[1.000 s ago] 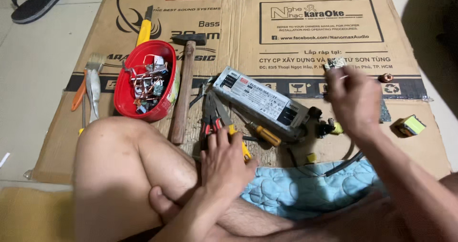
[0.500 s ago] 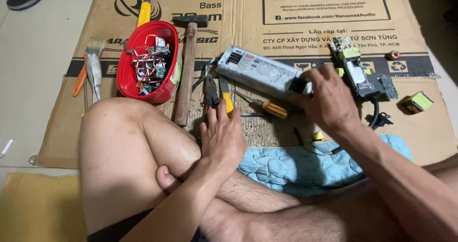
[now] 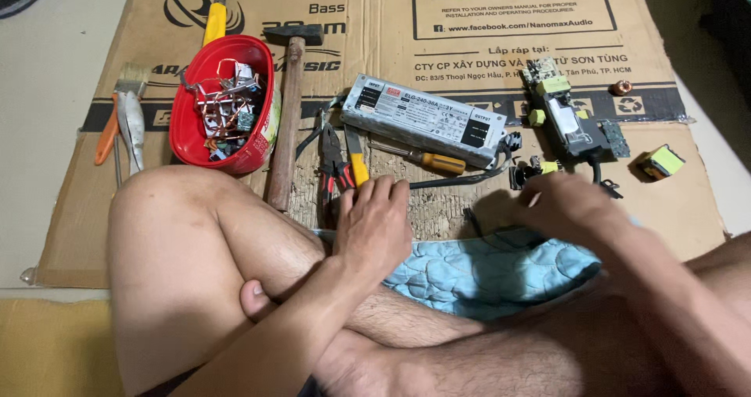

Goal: The person sits on the floor and works on a power supply unit, using a hammer to strike a small component attached to the device. They also handle a small metal ring and various wires during the process.

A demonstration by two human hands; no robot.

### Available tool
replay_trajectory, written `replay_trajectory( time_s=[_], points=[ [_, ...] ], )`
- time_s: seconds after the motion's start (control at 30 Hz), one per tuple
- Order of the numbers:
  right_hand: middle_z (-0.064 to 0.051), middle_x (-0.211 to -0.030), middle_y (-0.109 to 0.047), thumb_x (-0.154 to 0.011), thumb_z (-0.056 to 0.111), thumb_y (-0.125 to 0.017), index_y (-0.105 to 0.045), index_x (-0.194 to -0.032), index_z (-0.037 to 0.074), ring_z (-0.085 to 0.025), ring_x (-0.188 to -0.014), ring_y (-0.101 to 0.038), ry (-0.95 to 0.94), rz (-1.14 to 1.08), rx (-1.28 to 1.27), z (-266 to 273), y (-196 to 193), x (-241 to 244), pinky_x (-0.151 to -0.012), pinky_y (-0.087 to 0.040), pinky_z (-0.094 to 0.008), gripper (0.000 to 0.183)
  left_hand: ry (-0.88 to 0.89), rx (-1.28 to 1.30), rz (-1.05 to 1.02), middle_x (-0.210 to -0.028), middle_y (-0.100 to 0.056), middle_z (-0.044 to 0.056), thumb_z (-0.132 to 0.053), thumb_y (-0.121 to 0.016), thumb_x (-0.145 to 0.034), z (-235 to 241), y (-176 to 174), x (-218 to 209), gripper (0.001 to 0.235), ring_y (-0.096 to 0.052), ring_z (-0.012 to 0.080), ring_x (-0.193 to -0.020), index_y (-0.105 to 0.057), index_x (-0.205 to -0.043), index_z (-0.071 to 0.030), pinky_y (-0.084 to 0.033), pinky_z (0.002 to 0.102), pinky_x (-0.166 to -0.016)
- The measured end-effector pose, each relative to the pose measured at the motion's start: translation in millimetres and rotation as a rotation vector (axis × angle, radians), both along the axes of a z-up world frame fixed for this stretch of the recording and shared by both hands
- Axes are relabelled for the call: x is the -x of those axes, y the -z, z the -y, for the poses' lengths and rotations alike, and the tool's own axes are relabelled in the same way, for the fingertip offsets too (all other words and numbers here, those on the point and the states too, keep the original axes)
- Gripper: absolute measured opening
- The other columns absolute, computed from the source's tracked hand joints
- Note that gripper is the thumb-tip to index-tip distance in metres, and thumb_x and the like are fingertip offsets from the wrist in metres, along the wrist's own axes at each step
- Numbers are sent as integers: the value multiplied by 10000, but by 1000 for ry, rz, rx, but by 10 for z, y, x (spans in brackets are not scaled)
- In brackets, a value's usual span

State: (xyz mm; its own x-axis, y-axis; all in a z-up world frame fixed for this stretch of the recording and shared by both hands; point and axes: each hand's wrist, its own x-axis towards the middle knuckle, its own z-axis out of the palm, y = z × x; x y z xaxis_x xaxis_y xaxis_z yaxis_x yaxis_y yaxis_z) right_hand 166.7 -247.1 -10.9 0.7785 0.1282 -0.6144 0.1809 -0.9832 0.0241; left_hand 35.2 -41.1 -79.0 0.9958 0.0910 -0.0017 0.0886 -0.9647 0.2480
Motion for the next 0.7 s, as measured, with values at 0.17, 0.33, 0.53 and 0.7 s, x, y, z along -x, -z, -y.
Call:
replay_trajectory(
  time_s=[0.17,0.33,0.53,0.7],
  points=[
    [-52,-942,-723,-949,361,-632,-656,-1051,215,-198,-789,-680,-158,-3,-44,-14,344,-16,-657,-567,-318,180,-18,-24,82,-1227,-603,111,-194,-688,-817,12,-3,49,466,-566,298,-1156,-586,-1265,-110,-431,509,-914],
    [-121,-1210,-748,-1018,260,-587,-682,-1290,175,-260,-1055,-713,239,-38,-364,-172,-318,25,-969,-583,-406,300,-22,73,55,-1352,-578,130,-179,-669,-837,-1,-11,79,501,-529,302,-1265,-576,-1319,-81,-409,532,-980],
    [-134,-1064,-667,-1041,149,-628,-291,-1571,-16,-108,-748,-670,895,169,-1419,219,104,-483,-720,-654,-225,650,-39,88,155,-1273,-611,94,-209,-662,-791,-18,28,103,463,-552,300,-1216,-625,-1244,-123,-420,534,-940],
    [-202,-1100,-753,-1033,2,-475,-744,-1187,54,-307,-768,-762,-22,492,-611,-33,194,-442,-597,-663,-403,315,-40,136,62,-1370,-577,114,-196,-656,-840,-22,11,88,518,-515,292,-1296,-588,-1342,-85,-385,550,-1019]
  ],
)
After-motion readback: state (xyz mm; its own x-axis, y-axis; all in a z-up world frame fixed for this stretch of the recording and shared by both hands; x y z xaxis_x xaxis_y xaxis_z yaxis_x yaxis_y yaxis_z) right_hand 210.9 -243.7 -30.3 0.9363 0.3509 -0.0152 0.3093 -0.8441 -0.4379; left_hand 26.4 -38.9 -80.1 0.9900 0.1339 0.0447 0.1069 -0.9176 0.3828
